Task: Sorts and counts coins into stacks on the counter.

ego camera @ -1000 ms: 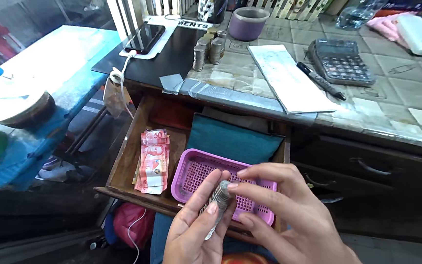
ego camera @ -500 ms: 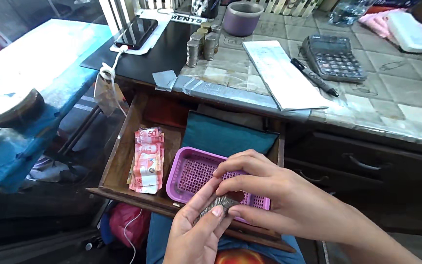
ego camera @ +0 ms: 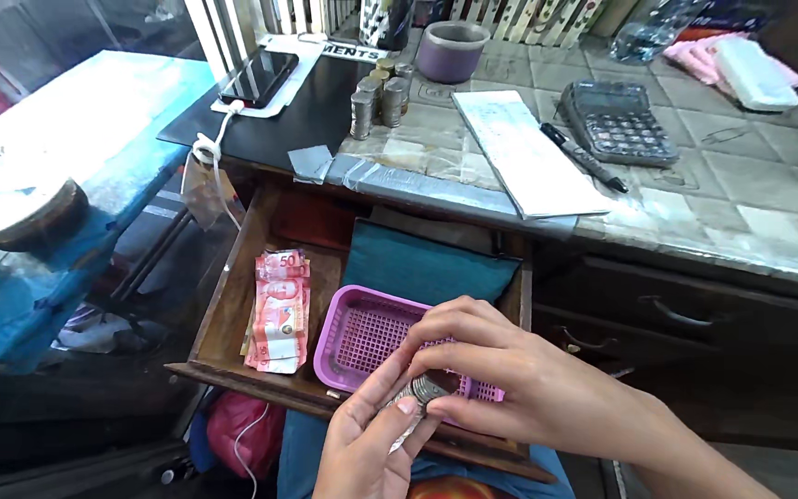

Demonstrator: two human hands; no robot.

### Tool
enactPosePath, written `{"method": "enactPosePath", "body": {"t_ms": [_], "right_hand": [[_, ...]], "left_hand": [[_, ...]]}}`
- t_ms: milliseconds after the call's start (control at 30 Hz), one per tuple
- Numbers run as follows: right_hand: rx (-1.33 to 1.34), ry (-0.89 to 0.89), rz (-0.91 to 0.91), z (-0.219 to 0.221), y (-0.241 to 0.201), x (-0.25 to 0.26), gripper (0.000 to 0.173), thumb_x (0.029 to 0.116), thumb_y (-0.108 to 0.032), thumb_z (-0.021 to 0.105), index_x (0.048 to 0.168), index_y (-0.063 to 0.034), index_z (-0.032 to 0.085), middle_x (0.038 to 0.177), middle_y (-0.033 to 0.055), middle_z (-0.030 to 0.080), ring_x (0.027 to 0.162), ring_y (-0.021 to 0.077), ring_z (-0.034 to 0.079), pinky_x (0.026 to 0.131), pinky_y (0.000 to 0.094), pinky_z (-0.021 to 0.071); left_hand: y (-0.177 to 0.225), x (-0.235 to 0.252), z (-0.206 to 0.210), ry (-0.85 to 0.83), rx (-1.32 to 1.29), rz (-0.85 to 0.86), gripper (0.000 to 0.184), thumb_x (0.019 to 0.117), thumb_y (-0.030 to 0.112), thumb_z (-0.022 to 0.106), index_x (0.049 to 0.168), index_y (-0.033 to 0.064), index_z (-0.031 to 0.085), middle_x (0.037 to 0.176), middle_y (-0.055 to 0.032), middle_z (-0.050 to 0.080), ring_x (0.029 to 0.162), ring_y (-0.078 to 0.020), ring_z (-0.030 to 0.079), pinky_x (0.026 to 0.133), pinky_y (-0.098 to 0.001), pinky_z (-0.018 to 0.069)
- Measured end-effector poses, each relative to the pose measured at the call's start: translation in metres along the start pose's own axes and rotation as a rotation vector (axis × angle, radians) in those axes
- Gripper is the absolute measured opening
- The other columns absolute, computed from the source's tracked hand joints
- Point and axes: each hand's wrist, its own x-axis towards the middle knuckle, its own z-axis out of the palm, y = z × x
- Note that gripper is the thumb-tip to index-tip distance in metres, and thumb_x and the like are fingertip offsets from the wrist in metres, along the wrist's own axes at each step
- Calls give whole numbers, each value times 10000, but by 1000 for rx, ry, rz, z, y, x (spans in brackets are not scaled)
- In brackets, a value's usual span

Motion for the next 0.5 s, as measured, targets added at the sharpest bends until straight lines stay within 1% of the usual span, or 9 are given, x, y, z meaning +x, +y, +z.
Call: {"method": "enactPosePath", "body": {"t_ms": [67, 133, 200, 267, 333, 367, 433, 467, 500], "right_hand": [[6, 36, -2, 1, 1, 0, 202, 948, -311, 679, 1084, -174, 739, 1191, -60, 655, 1223, 120, 552, 1030, 315, 480], [12, 40, 6, 5, 2, 0, 199, 965, -305, 674, 1100, -170, 729, 1180, -50, 655, 1212, 117, 561, 1025, 287, 494], [14, 26, -5, 12, 1, -1, 183, 1009, -291, 635, 1129, -168, 699, 1156, -31, 671, 1203, 132, 582, 1042, 299, 488], [21, 34, -30, 22, -1, -2, 140, 1041, -244, 594, 1120, -158, 671, 1085, -10, 696, 1149, 164, 619, 1026, 327, 492], [54, 64, -61, 30, -2, -3, 119, 1042, -195, 586, 1099, -134, 671, 1049, 19, 704, 1098, 198, 635, 990, 331, 503], [101, 85, -57, 33, 0, -4, 122, 1035, -191, 598, 1097, -121, 675, 1039, 26, 704, 1082, 194, 637, 984, 323, 503], [297, 165, 30, 37, 5, -5, 165, 1015, -204, 645, 1111, -83, 703, 1031, 36, 721, 1050, 146, 652, 977, 288, 510], [393, 191, 119, 37, 10, -7, 196, 1012, -222, 653, 1128, -76, 714, 1029, 35, 721, 1018, 110, 661, 939, 260, 534], [444, 179, 228, 36, 15, -10, 219, 1012, -251, 653, 1143, -88, 720, 1024, 22, 712, 970, 75, 662, 885, 234, 552]], "left_hand": [[1, 1, 0, -7, -24, -13, 472, 990, -85, 414, 1458, -67, 477, 1349, -209, 622, 1107, -238, 698, 983, -367, 572], [2, 2, -1, -8, -38, -21, 467, 1000, -80, 390, 1461, -73, 461, 1351, -195, 622, 1118, -227, 692, 988, -356, 567], [1, 5, -4, 12, -59, -22, 439, 1007, -76, 368, 1434, -77, 467, 1284, -174, 656, 1079, -208, 705, 960, -343, 581], [0, 8, -7, 24, -54, -33, 427, 1023, -55, 345, 1425, -48, 487, 1237, -134, 681, 1038, -169, 710, 924, -310, 588], [-2, 9, -10, 26, -58, -42, 427, 1041, -27, 310, 1426, -22, 495, 1239, -115, 682, 1020, -147, 707, 903, -289, 587], [-3, 10, -11, 17, -74, -46, 428, 1048, -12, 290, 1427, -12, 490, 1235, -111, 684, 1025, -144, 703, 909, -286, 581], [-6, 12, -11, 9, -145, -46, 415, 1064, 31, 249, 1400, 1, 489, 1211, -116, 685, 1054, -167, 696, 947, -310, 566], [-6, 15, -11, 16, -184, -38, 397, 1076, 61, 243, 1384, 1, 486, 1188, -123, 673, 1054, -190, 691, 965, -337, 560], [-5, 18, -12, 38, -225, -22, 378, 1090, 92, 258, 1354, -5, 511, 1120, -124, 664, 1016, -209, 691, 957, -358, 567]]}}
